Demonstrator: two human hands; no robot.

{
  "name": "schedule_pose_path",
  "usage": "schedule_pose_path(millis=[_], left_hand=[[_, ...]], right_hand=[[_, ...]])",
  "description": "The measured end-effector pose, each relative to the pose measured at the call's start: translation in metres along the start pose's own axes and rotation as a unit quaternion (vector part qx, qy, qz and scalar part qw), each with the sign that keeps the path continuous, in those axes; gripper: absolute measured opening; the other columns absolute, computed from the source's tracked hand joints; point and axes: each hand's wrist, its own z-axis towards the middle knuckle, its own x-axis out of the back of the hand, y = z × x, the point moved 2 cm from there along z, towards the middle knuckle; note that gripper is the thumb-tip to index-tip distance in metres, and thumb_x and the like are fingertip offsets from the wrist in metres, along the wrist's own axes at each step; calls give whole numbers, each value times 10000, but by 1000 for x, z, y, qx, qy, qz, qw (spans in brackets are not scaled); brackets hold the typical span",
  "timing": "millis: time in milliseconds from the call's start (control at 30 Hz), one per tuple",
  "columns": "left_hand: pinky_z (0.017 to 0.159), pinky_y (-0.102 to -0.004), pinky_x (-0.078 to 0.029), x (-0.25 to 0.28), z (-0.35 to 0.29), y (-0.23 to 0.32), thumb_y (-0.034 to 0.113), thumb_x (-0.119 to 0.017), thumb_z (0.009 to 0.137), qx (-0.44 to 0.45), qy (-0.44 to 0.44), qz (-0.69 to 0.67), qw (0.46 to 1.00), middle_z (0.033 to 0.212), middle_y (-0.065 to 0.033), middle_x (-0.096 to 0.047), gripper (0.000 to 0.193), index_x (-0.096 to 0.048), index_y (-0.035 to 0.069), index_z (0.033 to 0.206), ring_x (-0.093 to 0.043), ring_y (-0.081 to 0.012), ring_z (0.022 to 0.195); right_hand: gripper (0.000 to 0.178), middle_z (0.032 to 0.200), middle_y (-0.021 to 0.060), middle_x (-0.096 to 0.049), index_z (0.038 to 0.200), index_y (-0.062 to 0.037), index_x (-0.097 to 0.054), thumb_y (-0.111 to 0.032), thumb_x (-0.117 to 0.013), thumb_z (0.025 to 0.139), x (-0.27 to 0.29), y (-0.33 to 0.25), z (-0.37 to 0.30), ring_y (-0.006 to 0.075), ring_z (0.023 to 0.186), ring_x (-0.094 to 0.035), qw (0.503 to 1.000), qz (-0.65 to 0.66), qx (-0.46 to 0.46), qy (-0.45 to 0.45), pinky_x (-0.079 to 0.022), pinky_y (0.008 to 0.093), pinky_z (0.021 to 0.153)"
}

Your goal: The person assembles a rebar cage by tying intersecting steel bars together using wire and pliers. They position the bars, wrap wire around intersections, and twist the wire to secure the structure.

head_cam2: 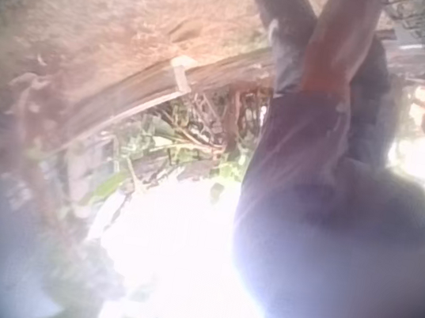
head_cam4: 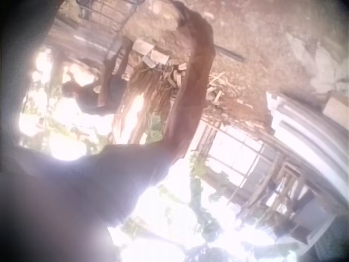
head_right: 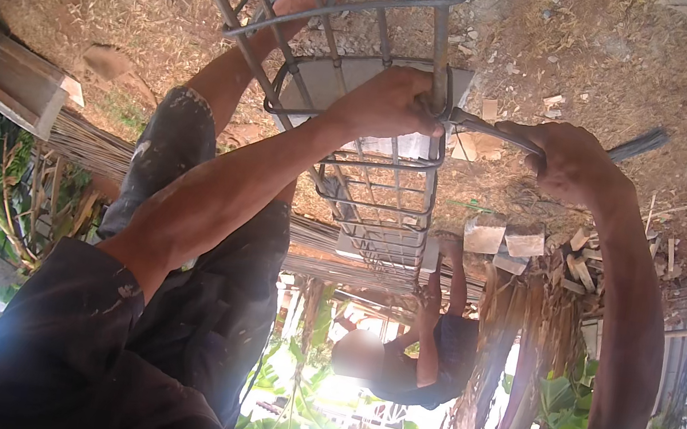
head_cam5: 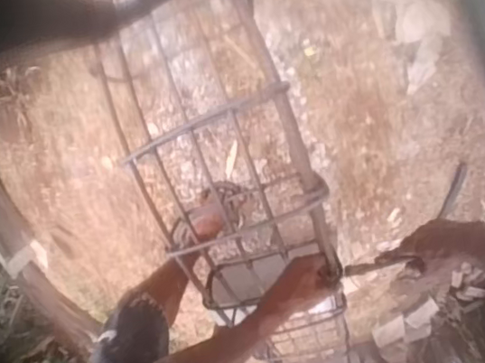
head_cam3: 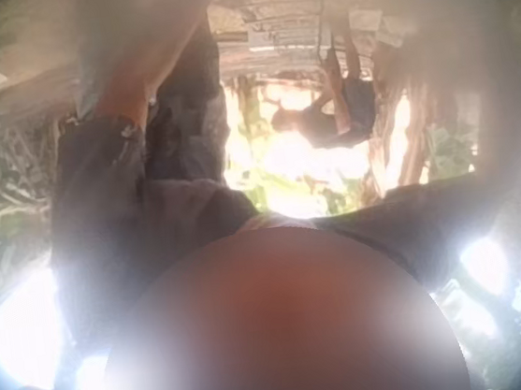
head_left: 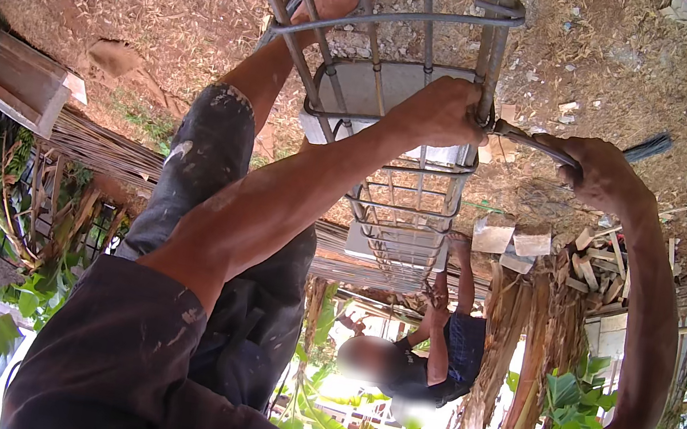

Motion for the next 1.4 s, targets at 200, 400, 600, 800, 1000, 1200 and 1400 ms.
schedule_pose_path(millis=[200, 400, 600, 800, 1000, 1200, 1400], left_hand=[[649, -347, -455, -3, 2, -3, 210, -758, 692, 8, 8, -11, 1000, 752, -88, -663, 312, -680, 22, 928, -610, -190, 693], [648, -338, -462, -1, 1, -2, 207, -764, 695, -6, -1, -5, 1000, 742, -91, -665, 313, -683, 22, 935, -617, -187, 688], [667, -334, -467, 0, 1, -3, 189, -765, 690, -13, -9, -17, 1000, 763, -99, -672, 306, -681, 15, 927, -633, -191, 717], [699, -333, -472, 1, 2, 0, 193, -768, 694, -18, -28, -19, 999, 781, -97, -675, 322, -677, 18, 949, -639, -198, 749], [703, -342, -474, 0, 4, -3, 201, -767, 705, 18, -22, -4, 1000, 809, -105, -674, 314, -669, 20, 943, -640, -211, 763], [724, -343, -488, 3, 3, 7, 195, -769, 709, 27, -28, 58, 998, 831, -112, -680, 300, -675, 21, 934, -649, -231, 790], [745, -352, -490, -1, 3, 0, 207, -763, 707, 18, -27, 5, 999, 849, -126, -686, 302, -674, 25, 931, -654, -241, 813]], right_hand=[[488, 918, 104, -662, 1375, -292, -484, -119, -554, 924, 13, -8, 1, 214, 759, -631, 1000, 8, -4, 1, -544, 365, 732], [274, 826, 110, -696, 1107, -115, -686, -246, -640, 871, 19, -7, 0, 204, 722, -659, 993, 100, -40, -45, -530, 378, 709], [258, 729, 101, -695, 877, -53, -737, -293, -680, 804, 27, -3, 11, 191, 637, -657, 978, 164, -73, -106, -517, 362, 662], [264, 815, 118, -702, 954, -84, -742, -302, -717, 807, -4, 16, 25, 233, 752, -662, 986, 161, -27, -26, -503, 378, 703], [294, 831, 146, -669, 1050, -80, -708, -280, -709, 833, 15, 11, 22, 287, 788, -651, 998, 52, 7, 30, -501, 422, 749], [240, 817, 133, -668, 1090, -126, -700, -243, -651, 887, 12, 13, 26, 281, 743, -641, 999, 25, 42, 1, -492, 415, 704], [238, 820, 132, -672, 1117, -135, -690, -232, -622, 911, 6, 8, 19, 258, 733, -639, 998, 48, -10, -40, -490, 417, 687]])
